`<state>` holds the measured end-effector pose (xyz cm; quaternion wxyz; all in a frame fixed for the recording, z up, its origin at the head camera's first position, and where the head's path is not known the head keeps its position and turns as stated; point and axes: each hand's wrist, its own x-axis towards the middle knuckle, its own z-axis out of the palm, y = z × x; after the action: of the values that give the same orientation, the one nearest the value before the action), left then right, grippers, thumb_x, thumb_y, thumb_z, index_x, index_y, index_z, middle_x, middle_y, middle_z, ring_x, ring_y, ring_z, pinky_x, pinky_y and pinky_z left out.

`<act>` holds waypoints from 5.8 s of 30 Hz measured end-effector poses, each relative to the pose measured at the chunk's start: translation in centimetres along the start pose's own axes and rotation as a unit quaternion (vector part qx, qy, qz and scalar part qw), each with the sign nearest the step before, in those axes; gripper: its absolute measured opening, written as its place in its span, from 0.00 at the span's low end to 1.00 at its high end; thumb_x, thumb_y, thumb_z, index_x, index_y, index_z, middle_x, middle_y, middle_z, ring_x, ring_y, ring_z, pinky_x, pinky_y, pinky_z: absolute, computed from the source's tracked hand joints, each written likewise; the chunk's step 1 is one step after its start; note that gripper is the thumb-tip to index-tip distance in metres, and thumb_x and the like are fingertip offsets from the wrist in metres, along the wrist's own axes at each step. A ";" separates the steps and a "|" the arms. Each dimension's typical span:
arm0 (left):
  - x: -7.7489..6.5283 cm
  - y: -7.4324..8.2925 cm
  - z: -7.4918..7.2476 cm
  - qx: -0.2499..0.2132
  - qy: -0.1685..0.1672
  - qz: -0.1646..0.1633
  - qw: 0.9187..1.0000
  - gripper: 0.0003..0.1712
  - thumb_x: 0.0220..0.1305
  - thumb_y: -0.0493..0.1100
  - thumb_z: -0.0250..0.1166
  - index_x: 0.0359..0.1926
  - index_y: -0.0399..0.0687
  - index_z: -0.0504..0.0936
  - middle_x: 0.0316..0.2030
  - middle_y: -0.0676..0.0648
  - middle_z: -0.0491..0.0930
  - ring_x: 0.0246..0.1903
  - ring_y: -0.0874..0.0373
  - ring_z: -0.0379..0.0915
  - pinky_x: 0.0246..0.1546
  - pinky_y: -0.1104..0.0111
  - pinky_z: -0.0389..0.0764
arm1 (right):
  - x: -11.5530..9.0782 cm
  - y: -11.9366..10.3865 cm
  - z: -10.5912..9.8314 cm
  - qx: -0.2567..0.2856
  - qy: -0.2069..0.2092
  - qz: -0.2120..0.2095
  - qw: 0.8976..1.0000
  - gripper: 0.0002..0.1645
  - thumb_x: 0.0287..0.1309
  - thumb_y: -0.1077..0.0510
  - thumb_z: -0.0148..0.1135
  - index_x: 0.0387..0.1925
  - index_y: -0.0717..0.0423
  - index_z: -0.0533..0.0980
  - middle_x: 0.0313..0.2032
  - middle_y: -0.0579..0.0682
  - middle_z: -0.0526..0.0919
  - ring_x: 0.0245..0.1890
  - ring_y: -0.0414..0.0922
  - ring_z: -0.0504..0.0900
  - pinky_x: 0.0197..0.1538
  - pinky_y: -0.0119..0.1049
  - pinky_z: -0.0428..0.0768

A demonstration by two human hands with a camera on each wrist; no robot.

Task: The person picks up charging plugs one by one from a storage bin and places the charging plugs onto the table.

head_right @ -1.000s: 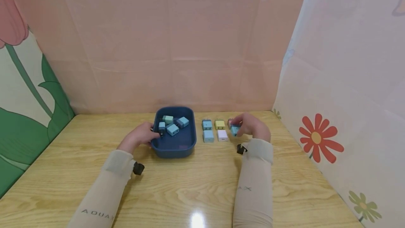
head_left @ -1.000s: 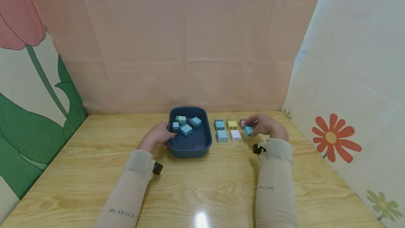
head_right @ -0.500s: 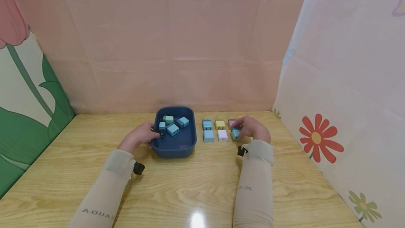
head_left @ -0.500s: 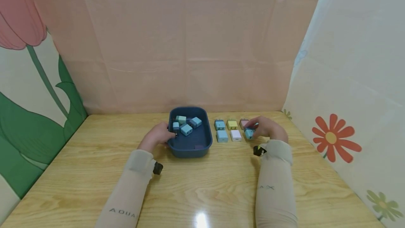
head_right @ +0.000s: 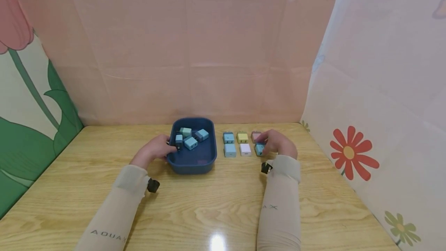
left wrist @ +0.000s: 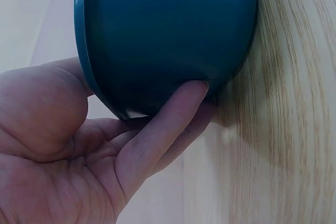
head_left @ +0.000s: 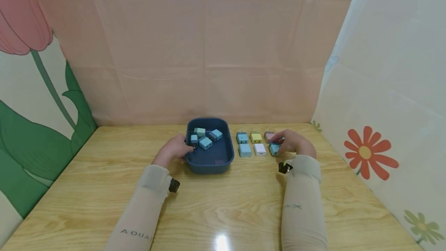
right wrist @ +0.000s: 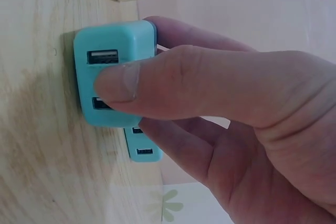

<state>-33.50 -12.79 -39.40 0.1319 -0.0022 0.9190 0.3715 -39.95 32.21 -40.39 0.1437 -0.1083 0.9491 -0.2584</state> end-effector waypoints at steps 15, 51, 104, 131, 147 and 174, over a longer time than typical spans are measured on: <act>0.3 0.0 0.0 0.004 -0.009 0.004 1.000 0.20 0.78 0.43 0.63 0.61 0.33 0.81 0.47 0.36 0.89 0.35 0.52 0.87 0.40 0.64 0.88 | 0.0 -0.2 0.1 -0.010 0.011 0.028 0.999 0.39 0.51 0.66 0.80 0.67 0.49 0.84 0.72 0.62 0.79 0.68 0.62 0.76 0.67 0.62 0.81; 0.1 -0.1 0.0 0.013 -0.004 0.007 1.000 0.17 0.78 0.43 0.63 0.58 0.34 0.82 0.44 0.37 0.88 0.34 0.52 0.85 0.40 0.64 0.87 | -0.4 -0.4 -0.2 -0.005 -0.001 0.014 1.000 0.34 0.61 0.66 0.73 0.69 0.55 0.80 0.73 0.65 0.77 0.72 0.69 0.73 0.71 0.70 0.76; 0.3 -0.2 -0.1 -0.001 -0.008 0.005 1.000 0.19 0.78 0.42 0.63 0.61 0.32 0.81 0.50 0.35 0.88 0.38 0.52 0.88 0.45 0.61 0.91 | 2.2 -14.8 2.7 -0.106 0.038 -0.162 0.980 0.24 0.75 0.57 0.64 0.67 0.63 0.79 0.68 0.63 0.83 0.71 0.61 0.80 0.75 0.60 0.77; 0.2 -0.1 -0.2 0.000 -0.008 0.016 1.000 0.19 0.79 0.43 0.63 0.60 0.33 0.81 0.49 0.35 0.89 0.36 0.52 0.88 0.45 0.59 0.91 | 5.1 -20.9 10.0 -0.208 -0.067 -0.186 0.958 0.28 0.79 0.55 0.61 0.75 0.54 0.75 0.78 0.55 0.74 0.79 0.53 0.73 0.81 0.52 0.73; 0.1 -0.1 -0.3 0.001 -0.014 0.018 1.000 0.20 0.79 0.43 0.62 0.62 0.32 0.81 0.51 0.35 0.88 0.37 0.52 0.90 0.45 0.60 0.92 | 5.1 -21.4 11.2 -0.243 -0.090 -0.184 0.948 0.35 0.83 0.54 0.55 0.84 0.46 0.62 0.87 0.51 0.57 0.87 0.55 0.58 0.86 0.54 0.63; -0.2 -0.1 -0.2 -0.009 -0.002 0.027 1.000 0.16 0.74 0.38 0.63 0.56 0.31 0.82 0.50 0.33 0.88 0.33 0.53 0.88 0.42 0.59 0.92 | 4.5 -22.2 12.0 -0.264 -0.075 -0.173 0.946 0.36 0.81 0.56 0.57 0.84 0.46 0.63 0.88 0.48 0.56 0.87 0.53 0.60 0.85 0.51 0.65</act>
<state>-33.38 -13.02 -39.22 0.1235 0.0223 0.9152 0.3829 -37.35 6.74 -39.67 0.1335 -0.3240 0.9366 -0.0103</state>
